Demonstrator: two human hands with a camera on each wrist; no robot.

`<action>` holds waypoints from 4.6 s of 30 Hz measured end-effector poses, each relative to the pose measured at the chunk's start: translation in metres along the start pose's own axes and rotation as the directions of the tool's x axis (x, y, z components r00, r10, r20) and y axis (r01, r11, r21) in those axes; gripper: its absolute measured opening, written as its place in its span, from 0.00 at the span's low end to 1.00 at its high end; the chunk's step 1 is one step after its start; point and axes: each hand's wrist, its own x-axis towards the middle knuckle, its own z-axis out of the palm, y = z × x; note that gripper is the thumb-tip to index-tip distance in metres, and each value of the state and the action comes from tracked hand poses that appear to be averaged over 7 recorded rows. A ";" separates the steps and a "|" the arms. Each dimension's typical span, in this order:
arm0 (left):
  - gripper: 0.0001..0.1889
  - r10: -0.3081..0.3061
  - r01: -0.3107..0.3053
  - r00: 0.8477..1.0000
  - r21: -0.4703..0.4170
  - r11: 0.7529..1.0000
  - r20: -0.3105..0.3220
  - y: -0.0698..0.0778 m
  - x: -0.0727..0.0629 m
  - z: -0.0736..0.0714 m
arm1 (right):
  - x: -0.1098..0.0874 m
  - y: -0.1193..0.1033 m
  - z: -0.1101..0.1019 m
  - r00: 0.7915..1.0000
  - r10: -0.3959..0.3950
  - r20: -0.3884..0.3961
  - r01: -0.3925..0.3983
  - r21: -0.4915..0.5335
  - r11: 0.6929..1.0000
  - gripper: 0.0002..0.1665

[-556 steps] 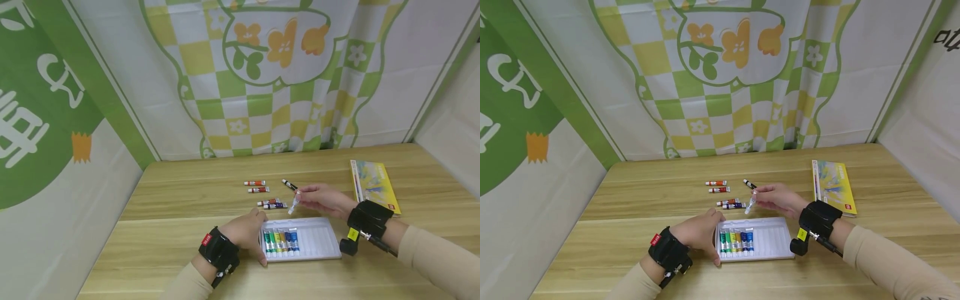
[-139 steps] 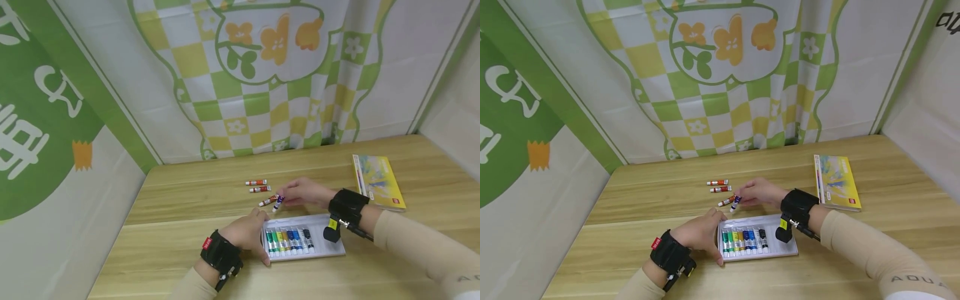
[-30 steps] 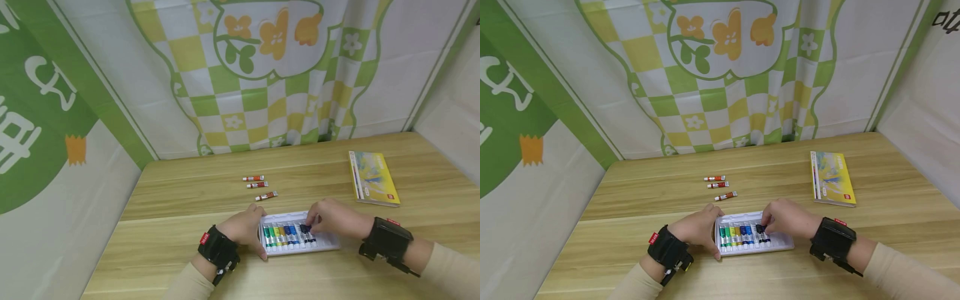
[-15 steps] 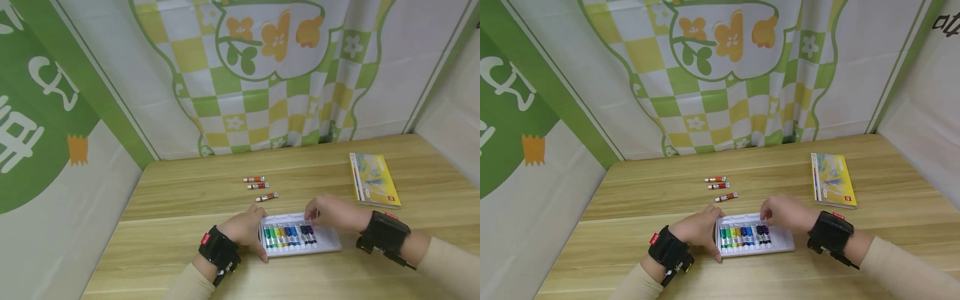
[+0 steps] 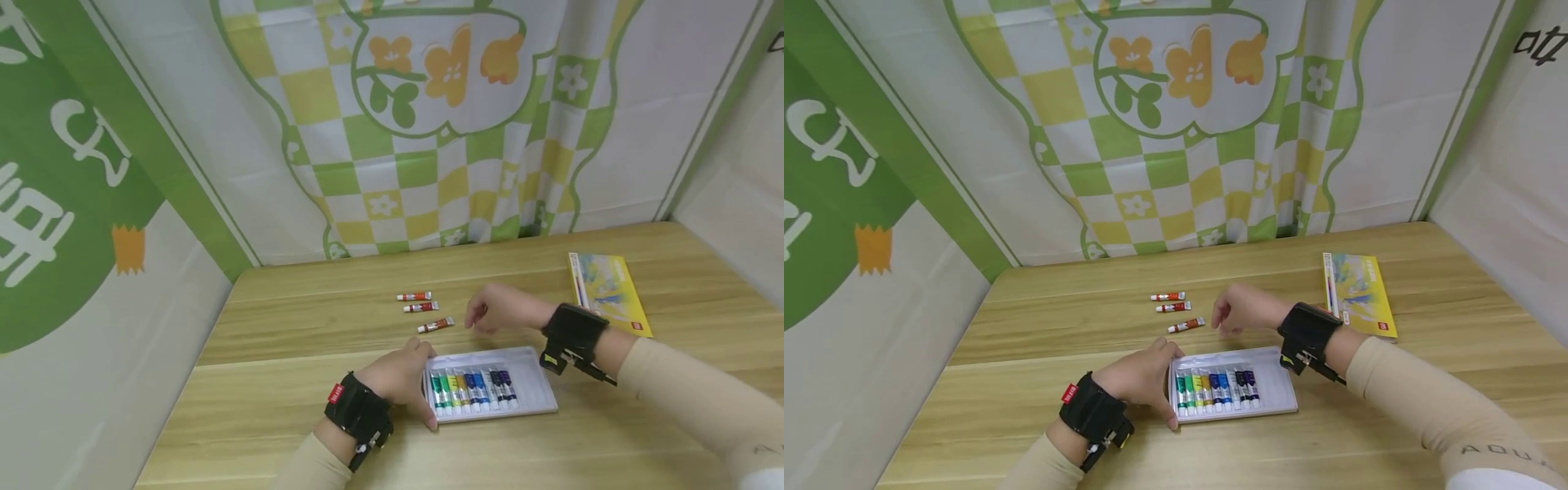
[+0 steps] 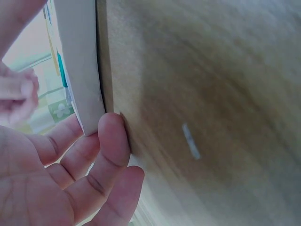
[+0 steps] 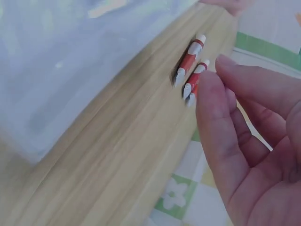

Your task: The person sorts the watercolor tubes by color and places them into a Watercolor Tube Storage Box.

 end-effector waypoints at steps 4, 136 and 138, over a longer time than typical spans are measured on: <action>0.54 0.006 -0.006 1.000 -0.014 1.000 -0.005 0.000 -0.001 0.000 | 0.023 0.001 0.005 0.999 0.037 0.018 -0.037 -0.013 0.999 0.07; 0.57 0.036 -0.036 0.999 -0.018 0.999 -0.004 -0.006 0.004 0.002 | -0.085 0.027 0.027 0.999 0.015 -0.046 -0.020 -0.113 0.993 0.14; 0.57 0.035 -0.035 0.999 -0.017 0.999 -0.002 -0.005 0.005 0.002 | -0.085 0.026 0.028 0.999 0.013 -0.046 -0.019 -0.130 0.991 0.14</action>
